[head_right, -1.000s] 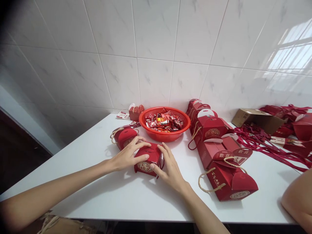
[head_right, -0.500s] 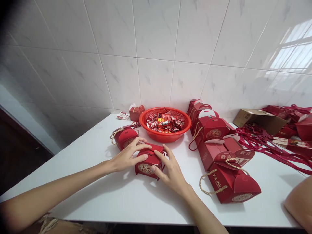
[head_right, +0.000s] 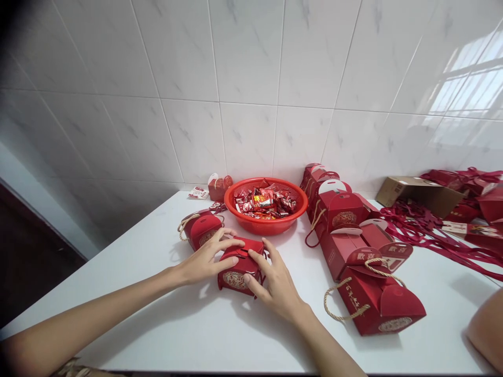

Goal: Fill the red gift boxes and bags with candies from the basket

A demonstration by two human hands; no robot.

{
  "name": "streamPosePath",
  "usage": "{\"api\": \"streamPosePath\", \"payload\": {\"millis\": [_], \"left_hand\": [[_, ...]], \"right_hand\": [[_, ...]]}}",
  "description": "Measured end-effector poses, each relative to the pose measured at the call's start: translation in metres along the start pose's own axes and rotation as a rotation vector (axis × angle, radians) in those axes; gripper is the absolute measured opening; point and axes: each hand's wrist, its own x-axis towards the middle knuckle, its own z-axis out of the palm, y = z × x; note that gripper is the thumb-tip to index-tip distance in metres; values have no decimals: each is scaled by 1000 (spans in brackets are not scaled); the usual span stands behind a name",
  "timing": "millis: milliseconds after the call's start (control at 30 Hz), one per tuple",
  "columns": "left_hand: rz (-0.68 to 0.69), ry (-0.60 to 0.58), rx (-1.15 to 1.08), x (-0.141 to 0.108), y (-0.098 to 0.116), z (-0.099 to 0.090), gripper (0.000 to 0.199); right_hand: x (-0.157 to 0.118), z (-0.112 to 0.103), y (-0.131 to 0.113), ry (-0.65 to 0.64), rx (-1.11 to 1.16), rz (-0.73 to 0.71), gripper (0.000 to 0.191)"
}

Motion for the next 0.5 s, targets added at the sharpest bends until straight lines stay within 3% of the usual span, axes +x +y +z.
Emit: {"api": "streamPosePath", "payload": {"millis": [500], "left_hand": [[29, 6, 17, 0, -2, 0, 37]], "right_hand": [[0, -1, -1, 3, 1, 6, 49]]}}
